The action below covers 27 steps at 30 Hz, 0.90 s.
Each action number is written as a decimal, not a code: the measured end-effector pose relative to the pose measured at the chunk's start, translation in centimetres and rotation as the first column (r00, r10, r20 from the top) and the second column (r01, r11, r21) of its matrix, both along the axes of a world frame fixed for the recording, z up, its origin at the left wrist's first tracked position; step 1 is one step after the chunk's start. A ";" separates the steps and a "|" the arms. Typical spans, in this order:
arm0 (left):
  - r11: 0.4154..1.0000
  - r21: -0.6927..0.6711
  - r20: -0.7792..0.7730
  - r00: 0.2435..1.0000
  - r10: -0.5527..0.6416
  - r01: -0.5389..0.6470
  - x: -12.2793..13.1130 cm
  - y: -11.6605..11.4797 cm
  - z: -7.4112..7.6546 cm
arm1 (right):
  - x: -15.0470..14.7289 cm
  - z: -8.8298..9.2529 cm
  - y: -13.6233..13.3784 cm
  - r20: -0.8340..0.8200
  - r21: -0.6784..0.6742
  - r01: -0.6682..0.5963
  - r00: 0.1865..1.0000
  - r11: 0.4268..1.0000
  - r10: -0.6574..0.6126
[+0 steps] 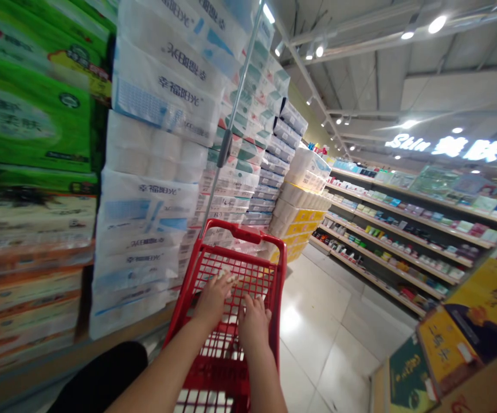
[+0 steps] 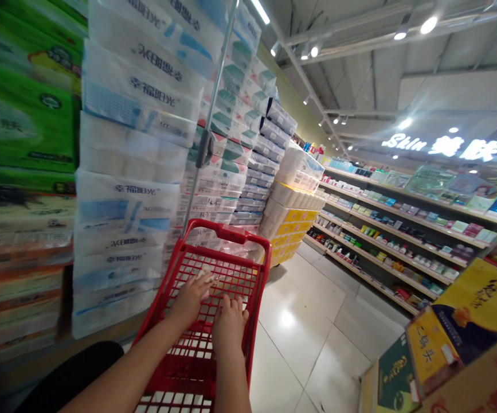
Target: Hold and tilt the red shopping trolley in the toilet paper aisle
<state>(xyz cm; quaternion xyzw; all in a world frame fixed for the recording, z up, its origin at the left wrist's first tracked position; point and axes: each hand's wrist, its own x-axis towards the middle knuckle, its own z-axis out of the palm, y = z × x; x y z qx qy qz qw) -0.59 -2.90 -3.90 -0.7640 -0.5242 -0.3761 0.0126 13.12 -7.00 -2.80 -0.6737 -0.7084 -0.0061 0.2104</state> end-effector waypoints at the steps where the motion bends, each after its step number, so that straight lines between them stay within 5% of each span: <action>1: 0.999 0.023 0.013 0.999 0.045 -0.046 -0.1 0.1 -0.1 | 0.0 0.0 0.0 0.008 -0.009 0.007 1.000 1.000 -0.007; 6: 0.999 0.020 -0.103 0.994 0.032 -0.030 0.5 -0.6 -0.2 | -0.2 0.2 0.0 0.017 0.000 0.001 1.000 1.000 -0.001; 11: 0.946 0.053 -0.073 0.943 0.323 -0.320 1.0 -1.3 0.0 | -0.1 0.2 -0.2 0.002 -0.004 0.002 1.000 1.000 -0.002; 16: 0.987 0.031 -0.147 0.976 0.159 -0.156 1.2 -1.2 -0.1 | -0.1 0.1 0.0 -0.028 0.001 -0.002 1.000 1.000 0.002; 21: 0.962 0.045 -0.106 0.956 0.274 -0.270 0.5 -0.7 -0.1 | 0.0 0.0 0.2 -0.003 -0.027 0.006 1.000 1.000 -0.006; 27: 0.995 0.002 -0.116 0.988 0.099 -0.099 0.5 -0.5 -0.3 | 0.4 0.3 -0.2 -0.005 0.029 -0.009 1.000 1.000 0.009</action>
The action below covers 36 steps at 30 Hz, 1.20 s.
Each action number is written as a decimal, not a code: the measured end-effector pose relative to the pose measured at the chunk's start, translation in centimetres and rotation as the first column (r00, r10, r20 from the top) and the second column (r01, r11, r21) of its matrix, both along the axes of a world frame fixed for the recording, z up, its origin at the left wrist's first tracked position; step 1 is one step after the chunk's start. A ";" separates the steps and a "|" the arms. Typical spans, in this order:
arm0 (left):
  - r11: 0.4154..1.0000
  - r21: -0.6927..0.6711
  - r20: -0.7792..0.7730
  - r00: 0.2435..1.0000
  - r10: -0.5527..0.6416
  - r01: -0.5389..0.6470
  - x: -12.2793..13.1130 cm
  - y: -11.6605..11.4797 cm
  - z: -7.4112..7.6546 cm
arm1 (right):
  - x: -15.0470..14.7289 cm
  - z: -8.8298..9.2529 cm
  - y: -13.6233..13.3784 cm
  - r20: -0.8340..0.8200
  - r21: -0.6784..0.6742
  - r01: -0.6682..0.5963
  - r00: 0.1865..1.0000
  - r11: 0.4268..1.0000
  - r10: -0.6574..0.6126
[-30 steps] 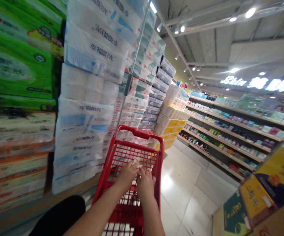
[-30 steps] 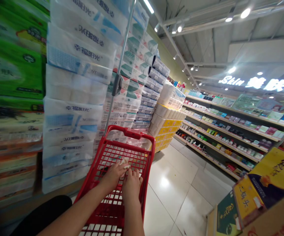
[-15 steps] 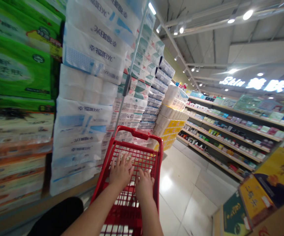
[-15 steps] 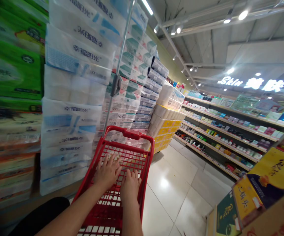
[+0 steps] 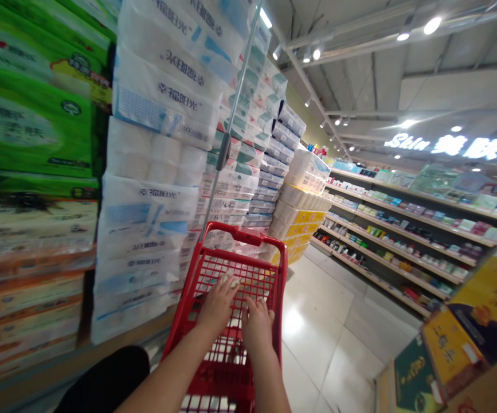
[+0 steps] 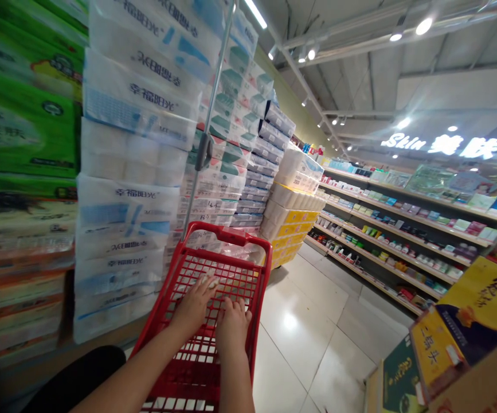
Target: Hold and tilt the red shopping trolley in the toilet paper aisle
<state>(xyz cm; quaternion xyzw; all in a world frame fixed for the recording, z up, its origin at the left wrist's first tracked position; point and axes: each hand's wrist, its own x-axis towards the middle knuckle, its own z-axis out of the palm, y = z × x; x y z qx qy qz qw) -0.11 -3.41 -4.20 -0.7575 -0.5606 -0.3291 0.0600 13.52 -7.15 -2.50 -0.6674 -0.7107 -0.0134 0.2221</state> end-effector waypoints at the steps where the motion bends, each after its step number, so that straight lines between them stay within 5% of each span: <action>1: 1.000 0.012 0.020 0.999 0.028 -0.028 0.0 0.0 0.0 | 0.0 0.0 -0.1 -0.005 0.008 -0.003 1.000 1.000 0.003; 4: 0.995 0.034 0.061 0.994 0.086 -0.088 0.0 0.0 0.1 | 0.0 0.0 -0.1 -0.017 0.005 -0.009 1.000 1.000 0.009; 9: 1.000 0.017 0.022 0.999 -0.023 0.023 0.0 0.0 0.2 | 0.0 -0.2 0.0 -0.003 0.000 -0.007 1.000 1.000 0.007; 14: 0.993 0.035 0.062 0.992 0.113 -0.115 0.0 0.1 0.3 | -0.1 -0.4 0.1 -0.012 0.005 -0.007 1.000 1.000 0.007; 18: 0.999 0.026 0.020 0.999 0.033 -0.034 0.7 -0.1 0.0 | -0.1 -0.5 0.2 -0.012 0.007 -0.005 1.000 1.000 0.006; 25: 0.994 0.071 0.031 0.996 0.084 -0.086 -0.1 0.2 -0.1 | -0.2 -0.5 0.2 0.006 -0.002 0.003 1.000 1.000 -0.003; 32: 0.989 0.021 -0.004 0.990 -0.143 0.143 -0.2 -0.3 -0.9 | -0.1 -0.8 0.0 -0.021 -0.028 0.011 1.000 1.000 -0.012; 36: 0.998 0.063 0.059 0.998 0.014 -0.018 -0.6 -0.1 -1.6 | 0.0 -1.0 -0.8 -0.080 -0.013 -0.028 0.996 1.000 0.027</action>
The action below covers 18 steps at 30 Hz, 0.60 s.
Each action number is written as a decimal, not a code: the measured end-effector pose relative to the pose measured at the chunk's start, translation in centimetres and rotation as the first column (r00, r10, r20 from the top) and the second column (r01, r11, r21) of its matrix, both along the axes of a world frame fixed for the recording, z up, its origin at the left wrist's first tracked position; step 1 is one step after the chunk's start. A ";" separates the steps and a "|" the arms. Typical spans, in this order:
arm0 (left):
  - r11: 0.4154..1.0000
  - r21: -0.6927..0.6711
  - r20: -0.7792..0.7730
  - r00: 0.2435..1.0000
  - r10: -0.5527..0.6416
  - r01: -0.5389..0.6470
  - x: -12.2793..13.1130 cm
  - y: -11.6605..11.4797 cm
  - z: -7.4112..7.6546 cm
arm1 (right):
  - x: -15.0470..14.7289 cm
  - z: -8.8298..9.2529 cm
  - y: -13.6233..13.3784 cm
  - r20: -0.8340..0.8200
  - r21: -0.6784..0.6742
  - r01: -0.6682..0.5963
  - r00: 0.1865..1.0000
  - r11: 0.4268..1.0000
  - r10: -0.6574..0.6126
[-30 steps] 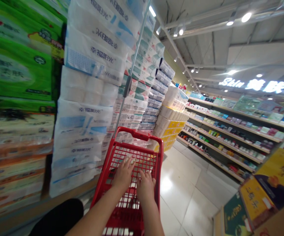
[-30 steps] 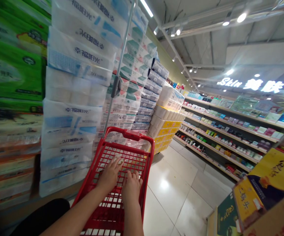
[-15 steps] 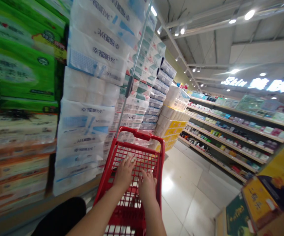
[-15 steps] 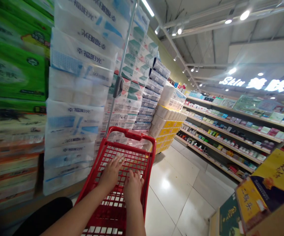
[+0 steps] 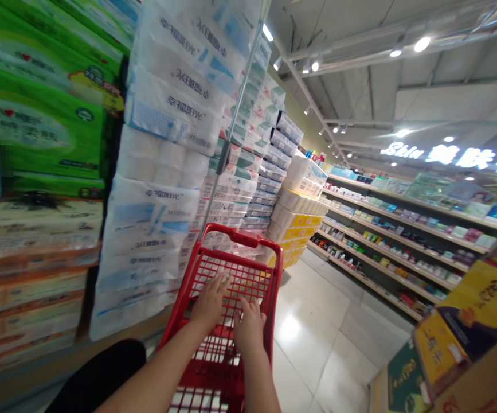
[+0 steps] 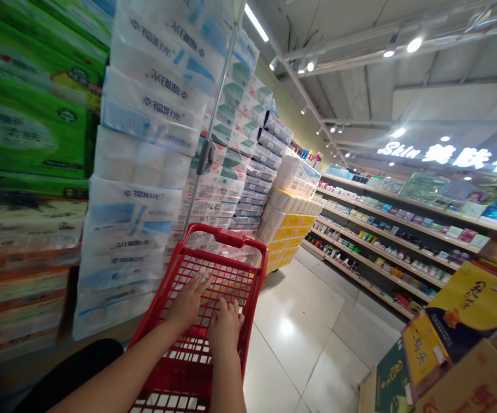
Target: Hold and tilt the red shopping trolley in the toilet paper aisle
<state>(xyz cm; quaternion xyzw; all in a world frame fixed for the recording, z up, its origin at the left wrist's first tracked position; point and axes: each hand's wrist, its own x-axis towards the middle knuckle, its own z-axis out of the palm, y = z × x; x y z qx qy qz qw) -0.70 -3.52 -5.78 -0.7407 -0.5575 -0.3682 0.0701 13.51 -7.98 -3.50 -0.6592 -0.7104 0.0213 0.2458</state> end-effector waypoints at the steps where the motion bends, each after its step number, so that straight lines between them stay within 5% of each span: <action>1: 0.998 -0.002 0.012 0.998 0.056 -0.056 0.0 0.0 -0.1 | 0.0 0.0 -0.2 -0.012 0.002 -0.012 1.000 1.000 0.012; 6: 0.993 -0.089 -0.025 0.997 0.071 -0.073 0.3 -0.3 -0.2 | 0.3 0.2 -0.8 -0.029 0.010 -0.021 0.999 1.000 0.022; 9: 0.999 -0.001 -0.011 0.999 0.034 -0.034 0.3 -1.0 -0.5 | 0.4 0.2 -0.8 -0.032 0.028 0.002 0.999 1.000 -0.001; 14: 0.937 -0.067 0.043 0.937 0.347 -0.343 0.3 -3.1 -0.6 | 0.2 -0.4 -0.6 -0.041 0.080 -0.002 0.999 0.997 0.005; 18: 0.923 -0.149 -0.077 0.935 0.347 -0.355 -0.1 -5.0 1.1 | 0.2 -0.7 -0.5 -0.046 0.117 -0.014 0.999 0.993 0.019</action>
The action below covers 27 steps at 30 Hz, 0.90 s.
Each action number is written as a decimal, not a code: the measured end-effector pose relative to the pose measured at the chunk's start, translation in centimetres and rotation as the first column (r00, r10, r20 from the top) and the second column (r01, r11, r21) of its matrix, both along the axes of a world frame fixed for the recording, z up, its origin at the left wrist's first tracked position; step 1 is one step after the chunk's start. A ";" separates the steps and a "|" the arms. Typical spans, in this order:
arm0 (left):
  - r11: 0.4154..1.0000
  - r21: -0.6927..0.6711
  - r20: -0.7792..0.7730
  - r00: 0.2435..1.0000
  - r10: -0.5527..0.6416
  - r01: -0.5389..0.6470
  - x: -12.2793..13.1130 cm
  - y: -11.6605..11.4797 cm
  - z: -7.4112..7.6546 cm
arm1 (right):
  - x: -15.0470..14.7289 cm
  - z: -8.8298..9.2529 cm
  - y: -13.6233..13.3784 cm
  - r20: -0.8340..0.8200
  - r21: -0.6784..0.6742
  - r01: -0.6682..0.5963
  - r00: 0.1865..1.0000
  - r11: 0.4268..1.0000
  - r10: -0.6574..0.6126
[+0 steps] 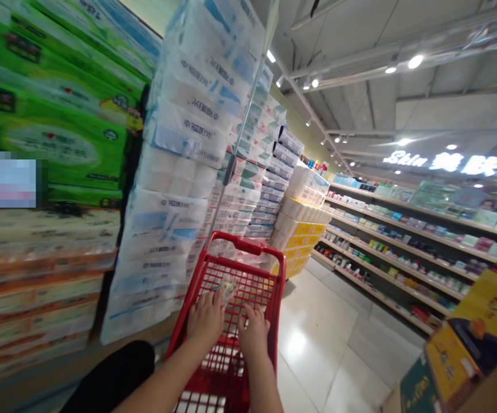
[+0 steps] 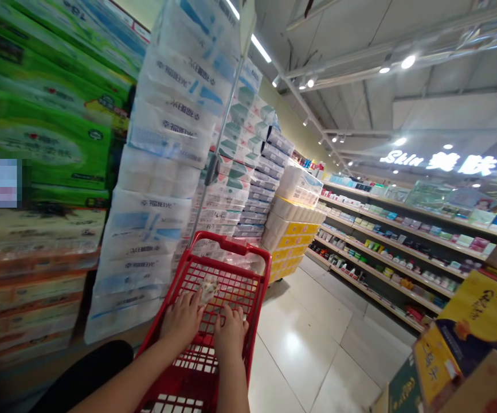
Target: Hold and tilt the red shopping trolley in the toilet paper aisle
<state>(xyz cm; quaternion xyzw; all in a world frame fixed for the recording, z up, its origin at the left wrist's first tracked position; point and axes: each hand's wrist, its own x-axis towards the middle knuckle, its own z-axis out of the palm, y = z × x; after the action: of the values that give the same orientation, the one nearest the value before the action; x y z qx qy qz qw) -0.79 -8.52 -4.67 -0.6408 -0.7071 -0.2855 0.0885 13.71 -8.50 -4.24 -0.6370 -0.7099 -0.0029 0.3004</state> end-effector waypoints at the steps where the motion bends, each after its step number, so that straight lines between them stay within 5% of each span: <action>1: 1.000 -0.014 -0.017 1.000 -0.012 0.012 -0.2 -0.2 0.5 | 0.0 0.0 0.0 -0.001 0.015 -0.001 1.000 1.000 0.001; 12: 0.989 -0.118 -0.083 0.992 -0.098 0.088 -1.6 0.7 1.5 | 0.4 -1.4 0.7 -0.001 0.211 -0.060 0.998 0.976 0.062; 16: 0.989 -0.111 -0.079 0.991 -0.111 0.102 -2.3 0.9 1.2 | -1.4 0.1 0.3 -0.035 0.339 -0.143 0.986 0.930 0.164; 22: 0.975 -0.173 -0.069 0.986 -0.152 0.139 -3.2 1.3 1.0 | -6.5 2.2 1.3 -0.054 0.216 -0.421 0.896 0.881 0.441; 27: 0.972 -0.142 0.028 0.982 -0.186 0.188 -3.9 1.6 0.9 | -7.7 0.8 3.2 -0.132 0.115 -0.256 0.954 0.960 0.270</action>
<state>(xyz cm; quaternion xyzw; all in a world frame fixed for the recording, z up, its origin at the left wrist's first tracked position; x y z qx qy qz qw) -4.70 -6.90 -3.74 -0.7072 -0.6630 -0.2455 0.0099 6.01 -5.25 -3.41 -0.5200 -0.7634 0.0498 0.3798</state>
